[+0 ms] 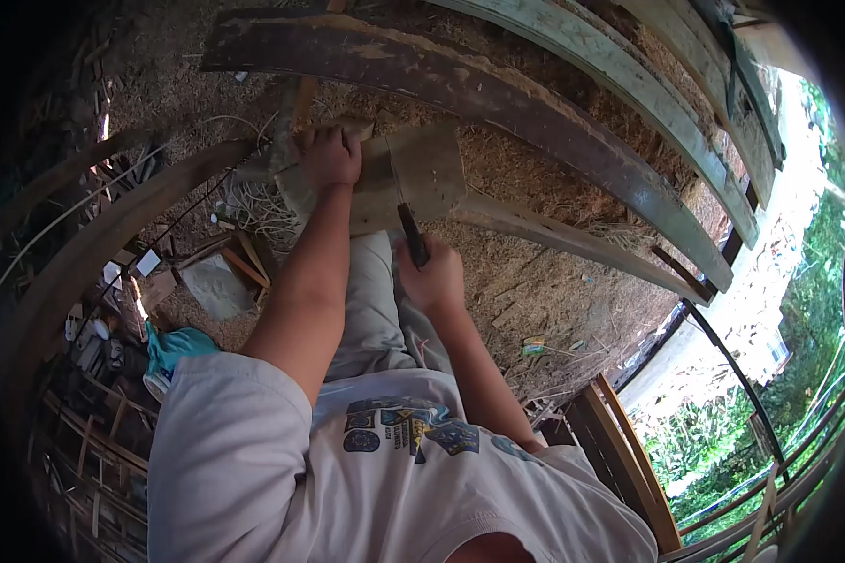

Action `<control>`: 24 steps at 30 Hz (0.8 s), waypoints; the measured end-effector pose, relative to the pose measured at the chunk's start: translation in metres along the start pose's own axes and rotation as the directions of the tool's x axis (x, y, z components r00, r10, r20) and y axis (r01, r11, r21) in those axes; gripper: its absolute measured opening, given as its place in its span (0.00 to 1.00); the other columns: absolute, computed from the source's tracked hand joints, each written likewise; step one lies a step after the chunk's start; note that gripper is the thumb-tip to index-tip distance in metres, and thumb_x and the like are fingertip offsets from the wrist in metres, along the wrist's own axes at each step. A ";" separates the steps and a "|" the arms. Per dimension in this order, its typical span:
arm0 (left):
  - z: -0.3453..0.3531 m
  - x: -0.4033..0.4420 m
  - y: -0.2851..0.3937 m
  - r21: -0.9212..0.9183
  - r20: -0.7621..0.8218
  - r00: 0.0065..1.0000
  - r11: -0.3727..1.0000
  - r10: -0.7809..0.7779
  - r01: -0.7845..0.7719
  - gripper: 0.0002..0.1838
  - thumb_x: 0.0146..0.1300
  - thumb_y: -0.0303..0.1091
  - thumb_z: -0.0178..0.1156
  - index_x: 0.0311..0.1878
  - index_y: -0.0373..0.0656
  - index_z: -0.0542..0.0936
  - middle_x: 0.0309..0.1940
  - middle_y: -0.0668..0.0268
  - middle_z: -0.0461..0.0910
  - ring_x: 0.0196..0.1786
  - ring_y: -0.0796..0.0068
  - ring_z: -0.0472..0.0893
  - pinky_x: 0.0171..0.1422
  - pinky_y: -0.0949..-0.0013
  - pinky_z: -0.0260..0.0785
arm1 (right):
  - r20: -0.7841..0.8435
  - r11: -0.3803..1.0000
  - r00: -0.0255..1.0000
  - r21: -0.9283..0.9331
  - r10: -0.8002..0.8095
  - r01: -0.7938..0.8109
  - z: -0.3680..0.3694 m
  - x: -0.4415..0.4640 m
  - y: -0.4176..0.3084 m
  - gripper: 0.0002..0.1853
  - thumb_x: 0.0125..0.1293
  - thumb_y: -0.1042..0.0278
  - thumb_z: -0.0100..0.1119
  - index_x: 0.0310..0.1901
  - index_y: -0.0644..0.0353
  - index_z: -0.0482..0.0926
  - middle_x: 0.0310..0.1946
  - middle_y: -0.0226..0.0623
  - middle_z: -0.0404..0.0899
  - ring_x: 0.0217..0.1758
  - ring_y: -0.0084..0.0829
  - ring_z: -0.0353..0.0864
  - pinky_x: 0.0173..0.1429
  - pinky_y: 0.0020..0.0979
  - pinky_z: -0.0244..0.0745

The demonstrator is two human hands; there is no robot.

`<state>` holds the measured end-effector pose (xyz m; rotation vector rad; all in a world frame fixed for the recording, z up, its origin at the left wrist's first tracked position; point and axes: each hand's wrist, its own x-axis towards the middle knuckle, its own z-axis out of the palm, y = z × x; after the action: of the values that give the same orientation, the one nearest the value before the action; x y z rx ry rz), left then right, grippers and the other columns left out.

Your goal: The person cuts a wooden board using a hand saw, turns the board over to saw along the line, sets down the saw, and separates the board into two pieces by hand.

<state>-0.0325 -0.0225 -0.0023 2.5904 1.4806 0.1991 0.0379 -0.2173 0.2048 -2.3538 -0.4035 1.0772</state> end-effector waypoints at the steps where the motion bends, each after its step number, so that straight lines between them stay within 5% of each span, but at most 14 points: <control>1: 0.001 -0.002 -0.002 -0.011 -0.007 1.000 1.000 0.006 -0.006 0.13 0.70 0.45 0.56 0.43 0.52 0.87 0.45 0.64 0.88 0.66 0.57 0.78 0.84 0.26 0.48 | 0.018 1.000 1.000 0.008 -0.014 0.014 -0.004 -0.004 0.006 0.20 0.70 0.55 0.67 0.28 0.64 0.81 0.21 0.55 0.80 0.29 0.61 0.84 0.36 0.53 0.78; 12: -0.006 -0.017 0.000 -0.052 0.000 1.000 0.999 0.012 -0.011 0.10 0.67 0.40 0.58 0.47 0.51 0.83 0.53 0.61 0.83 0.70 0.55 0.75 0.82 0.23 0.51 | 0.091 0.987 0.989 0.102 0.114 -0.123 -0.020 -0.045 -0.011 0.20 0.73 0.55 0.67 0.33 0.68 0.79 0.24 0.57 0.80 0.32 0.60 0.85 0.38 0.50 0.76; 14: -0.003 -0.018 -0.001 -0.091 -0.015 1.000 0.996 -0.017 0.015 0.10 0.66 0.40 0.58 0.46 0.51 0.82 0.53 0.62 0.83 0.70 0.55 0.75 0.81 0.22 0.52 | -0.025 0.996 0.997 0.054 -0.068 0.070 -0.011 -0.054 -0.001 0.21 0.75 0.53 0.65 0.35 0.66 0.79 0.20 0.48 0.74 0.22 0.41 0.74 0.33 0.44 0.70; 15: -0.002 -0.019 -0.002 -0.115 -0.003 1.000 0.993 -0.024 0.023 0.10 0.66 0.41 0.58 0.46 0.51 0.82 0.53 0.62 0.83 0.70 0.55 0.75 0.81 0.23 0.52 | -0.028 0.996 0.996 0.029 -0.089 0.090 -0.018 -0.056 -0.007 0.21 0.75 0.53 0.65 0.35 0.66 0.79 0.20 0.48 0.74 0.22 0.41 0.74 0.33 0.44 0.70; 17: 0.002 -0.019 -0.006 -0.135 -0.006 0.999 0.990 -0.048 0.047 0.10 0.66 0.41 0.58 0.46 0.51 0.82 0.53 0.63 0.83 0.71 0.55 0.75 0.82 0.23 0.52 | 0.086 0.999 0.995 -0.003 0.049 -0.049 -0.023 -0.059 -0.021 0.23 0.75 0.52 0.65 0.34 0.68 0.79 0.28 0.59 0.81 0.36 0.65 0.84 0.39 0.52 0.75; 19: -0.004 -0.017 -0.007 -0.167 -0.018 0.999 0.985 -0.037 0.034 0.10 0.65 0.41 0.59 0.46 0.50 0.82 0.53 0.64 0.83 0.71 0.55 0.76 0.81 0.24 0.53 | 0.112 0.998 0.994 -0.061 -0.010 0.017 -0.023 -0.054 -0.017 0.24 0.76 0.50 0.63 0.35 0.68 0.79 0.29 0.60 0.82 0.38 0.65 0.84 0.40 0.52 0.75; 21: -0.008 -0.013 -0.005 -0.174 -0.028 0.998 0.984 -0.055 0.050 0.10 0.65 0.41 0.59 0.46 0.50 0.81 0.53 0.64 0.83 0.70 0.54 0.76 0.81 0.25 0.55 | 0.067 0.999 0.997 -0.003 -0.035 0.036 -0.022 -0.056 -0.020 0.20 0.76 0.52 0.64 0.37 0.65 0.80 0.20 0.38 0.72 0.26 0.25 0.72 0.33 0.39 0.70; 24: -0.011 -0.013 -0.003 -0.198 -0.047 0.996 0.978 -0.081 0.070 0.09 0.66 0.40 0.59 0.45 0.49 0.81 0.53 0.63 0.83 0.68 0.54 0.77 0.77 0.30 0.62 | 0.071 1.000 0.997 0.005 0.004 -0.004 -0.026 -0.055 -0.028 0.21 0.75 0.51 0.65 0.37 0.65 0.81 0.21 0.32 0.74 0.28 0.22 0.73 0.34 0.36 0.71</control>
<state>-0.0439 -0.0318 0.0077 2.3879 1.4919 0.3890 0.0210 -0.2285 0.2685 -2.3177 -0.4209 1.1646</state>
